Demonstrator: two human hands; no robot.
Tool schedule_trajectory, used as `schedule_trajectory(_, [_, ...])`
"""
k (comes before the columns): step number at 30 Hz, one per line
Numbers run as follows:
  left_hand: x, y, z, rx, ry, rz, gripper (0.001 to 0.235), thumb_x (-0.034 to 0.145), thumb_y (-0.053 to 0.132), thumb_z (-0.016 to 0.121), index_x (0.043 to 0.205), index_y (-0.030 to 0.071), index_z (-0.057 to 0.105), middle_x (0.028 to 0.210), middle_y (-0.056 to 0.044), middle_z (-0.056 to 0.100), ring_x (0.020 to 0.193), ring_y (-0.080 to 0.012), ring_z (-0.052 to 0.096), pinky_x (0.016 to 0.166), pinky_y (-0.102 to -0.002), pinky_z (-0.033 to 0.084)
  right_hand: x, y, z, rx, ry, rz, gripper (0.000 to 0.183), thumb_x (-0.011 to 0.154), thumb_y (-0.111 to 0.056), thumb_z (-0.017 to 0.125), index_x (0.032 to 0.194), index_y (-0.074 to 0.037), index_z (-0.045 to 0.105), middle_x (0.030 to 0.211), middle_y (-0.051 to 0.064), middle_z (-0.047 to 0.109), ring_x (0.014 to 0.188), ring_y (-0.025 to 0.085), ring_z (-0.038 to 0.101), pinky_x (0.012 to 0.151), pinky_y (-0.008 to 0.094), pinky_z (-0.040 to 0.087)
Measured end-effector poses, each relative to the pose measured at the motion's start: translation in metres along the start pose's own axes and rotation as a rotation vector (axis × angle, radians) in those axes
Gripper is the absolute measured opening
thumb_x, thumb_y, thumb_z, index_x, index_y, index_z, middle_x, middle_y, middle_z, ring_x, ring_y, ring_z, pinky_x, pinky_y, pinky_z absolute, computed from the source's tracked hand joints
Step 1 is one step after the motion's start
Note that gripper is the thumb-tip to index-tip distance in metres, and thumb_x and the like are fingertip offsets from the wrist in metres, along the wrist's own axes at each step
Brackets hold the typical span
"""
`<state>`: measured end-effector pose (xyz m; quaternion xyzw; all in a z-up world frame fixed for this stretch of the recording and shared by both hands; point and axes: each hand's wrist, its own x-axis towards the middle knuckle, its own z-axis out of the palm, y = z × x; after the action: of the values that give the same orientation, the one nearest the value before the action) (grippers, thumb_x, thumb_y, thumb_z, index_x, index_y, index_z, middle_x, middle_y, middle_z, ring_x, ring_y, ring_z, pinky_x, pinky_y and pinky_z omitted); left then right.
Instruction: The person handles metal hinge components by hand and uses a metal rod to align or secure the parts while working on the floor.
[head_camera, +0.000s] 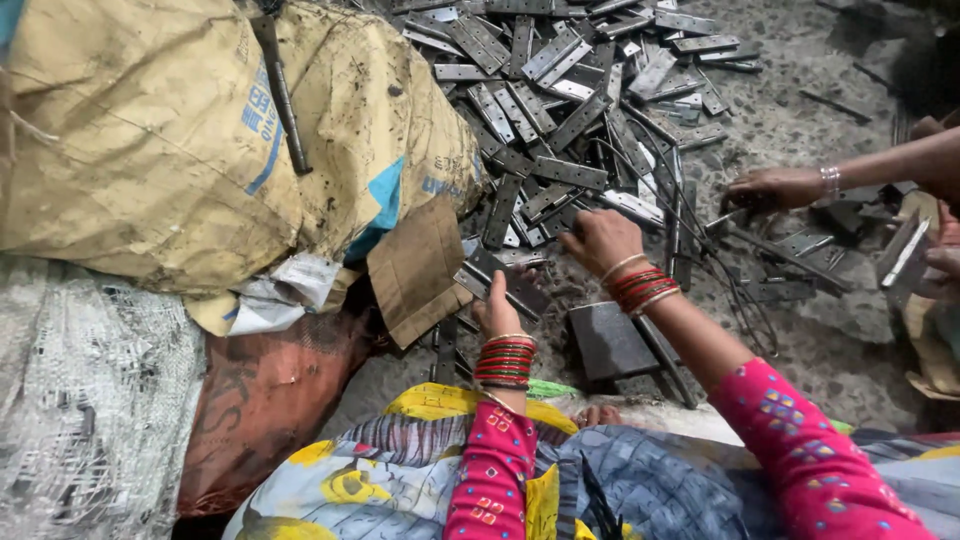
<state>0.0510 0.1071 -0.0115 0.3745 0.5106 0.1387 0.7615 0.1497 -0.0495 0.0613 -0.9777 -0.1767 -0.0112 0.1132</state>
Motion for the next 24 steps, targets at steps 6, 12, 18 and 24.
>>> schedule_trajectory(6, [-0.030,0.001,0.011,-0.254,-0.378,-0.053,0.039,0.080,0.016,0.076,0.115,0.002,0.067,0.107,-0.009,0.072,0.088,-0.0236,0.071,0.076,-0.040,0.060,0.020,0.056,0.088,-0.253,0.013,0.104,0.053,0.076,-0.048,0.080,0.110,-0.011,0.064,0.116,0.010,0.063,0.118,0.031,0.056,0.082,0.051,0.052])
schedule_trajectory(12, [-0.047,0.024,0.009,-0.361,-0.617,-0.295,0.021,0.087,0.019,0.073,0.091,-0.001,0.071,0.082,-0.012,0.074,0.071,-0.0254,0.072,0.069,-0.038,0.060,0.028,0.063,0.111,-0.184,0.054,0.052,0.046,0.081,-0.038,0.082,0.110,-0.006,0.066,0.120,0.014,0.063,0.121,0.034,0.056,0.086,0.045,0.057])
schedule_trajectory(18, [-0.044,0.011,0.008,-0.107,-0.471,-0.170,0.021,0.079,0.015,0.079,0.094,0.002,0.074,0.083,-0.009,0.073,0.069,-0.0227,0.068,0.066,-0.039,0.056,0.017,0.046,0.080,-0.100,-0.378,0.228,0.049,0.081,-0.050,0.083,0.096,-0.004,0.076,0.099,0.019,0.073,0.090,0.036,0.071,0.081,0.047,0.059])
schedule_trajectory(24, [-0.026,-0.014,0.003,0.381,-0.272,0.037,0.064,0.073,0.035,0.091,0.108,-0.010,0.062,0.102,-0.015,0.071,0.087,-0.0213,0.067,0.082,-0.036,0.056,-0.027,0.060,0.033,0.778,-0.578,0.584,0.059,0.082,-0.052,0.083,0.097,0.005,0.078,0.089,0.018,0.076,0.075,0.028,0.069,0.063,0.038,0.054])
